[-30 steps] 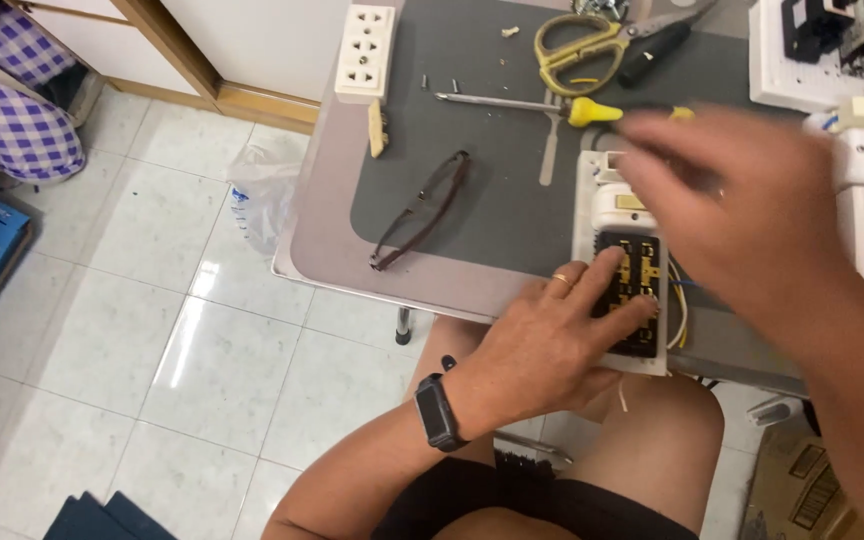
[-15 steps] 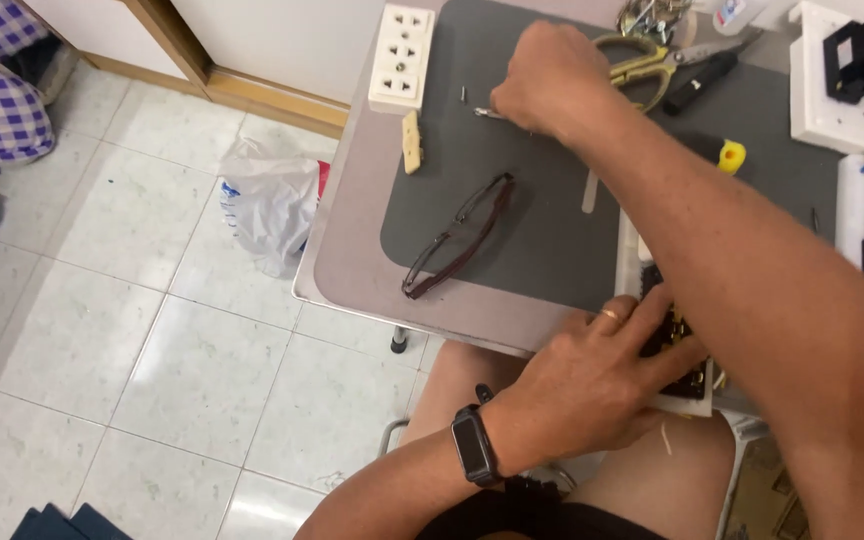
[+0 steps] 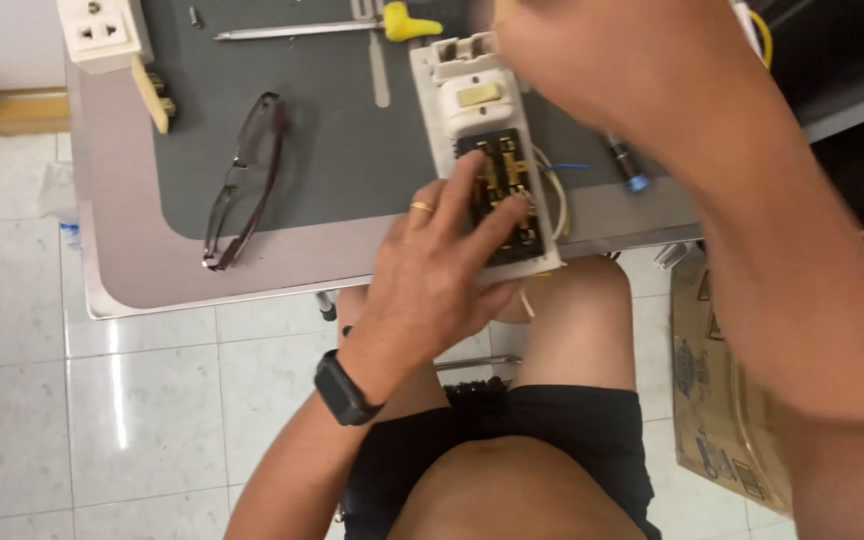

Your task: The person assembles a multi-socket power strip by inserting a black internal module into a white plastic housing, securing it with a screwdriver, and attaching a front socket faceplate. The person then handles a separate white panel with three black switches.

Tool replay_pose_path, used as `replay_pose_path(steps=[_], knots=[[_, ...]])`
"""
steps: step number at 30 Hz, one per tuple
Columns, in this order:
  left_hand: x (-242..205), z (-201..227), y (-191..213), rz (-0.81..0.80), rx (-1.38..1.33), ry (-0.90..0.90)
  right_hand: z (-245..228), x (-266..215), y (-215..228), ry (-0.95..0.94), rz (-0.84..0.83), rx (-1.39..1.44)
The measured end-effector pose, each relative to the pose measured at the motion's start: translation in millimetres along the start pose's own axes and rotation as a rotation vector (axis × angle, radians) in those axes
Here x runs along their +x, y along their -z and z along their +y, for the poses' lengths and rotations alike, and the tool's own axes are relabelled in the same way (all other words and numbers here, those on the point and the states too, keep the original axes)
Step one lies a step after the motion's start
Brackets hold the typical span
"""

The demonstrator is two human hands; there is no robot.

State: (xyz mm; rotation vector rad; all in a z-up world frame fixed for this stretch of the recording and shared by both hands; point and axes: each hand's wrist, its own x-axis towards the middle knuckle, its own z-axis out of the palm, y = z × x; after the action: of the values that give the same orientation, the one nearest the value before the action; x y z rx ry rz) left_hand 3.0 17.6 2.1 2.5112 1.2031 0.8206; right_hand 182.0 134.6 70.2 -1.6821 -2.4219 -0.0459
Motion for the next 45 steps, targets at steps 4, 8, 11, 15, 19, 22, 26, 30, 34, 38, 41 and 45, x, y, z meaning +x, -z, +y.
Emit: replay_pose_path(steps=[4,8,11,15,19,22,26,30,34,38,41,45], knots=[[0.2,4.3,1.6,0.017,0.067,-0.001,50.8,-74.6,-24.7,-0.079,0.001,-0.024],[3.6,14.8,3.2,-0.039,0.070,0.026,63.4,-84.2,-54.1,0.019,0.015,-0.114],[4.8,19.0,1.1,-0.023,0.110,0.056,68.4,-87.1,-40.1,0.037,-0.062,-0.074],[1.1,14.9,-4.6,-0.021,0.127,0.062,81.0,-111.2,-34.1,-0.060,0.169,-0.033],[0.2,14.8,-7.2,-0.032,0.131,0.065,64.4,-120.9,-35.2,-0.162,0.183,-0.046],[0.0,17.0,-6.7,-0.034,0.142,0.060,55.8,-123.6,-40.4,-0.157,0.185,-0.100],[-2.0,17.1,-8.9,-0.018,0.147,0.072,58.4,-135.0,-46.3,-0.174,0.261,0.028],[-1.7,17.2,-9.3,-0.033,0.145,0.070,57.3,-155.0,-38.8,-0.176,0.546,0.382],[1.4,19.1,-8.9,-0.046,0.135,0.064,51.9,-171.6,-30.1,-0.444,0.741,0.834],[4.7,21.0,-8.7,-0.081,0.147,0.081,47.9,-170.0,-31.3,-0.654,0.738,1.040],[4.9,20.9,-10.8,-0.075,0.151,0.090,47.4,-166.6,-38.9,-0.798,0.716,1.118],[4.3,19.7,-11.3,-0.074,0.146,0.113,44.5,-164.0,-38.6,-0.840,0.712,1.096]])
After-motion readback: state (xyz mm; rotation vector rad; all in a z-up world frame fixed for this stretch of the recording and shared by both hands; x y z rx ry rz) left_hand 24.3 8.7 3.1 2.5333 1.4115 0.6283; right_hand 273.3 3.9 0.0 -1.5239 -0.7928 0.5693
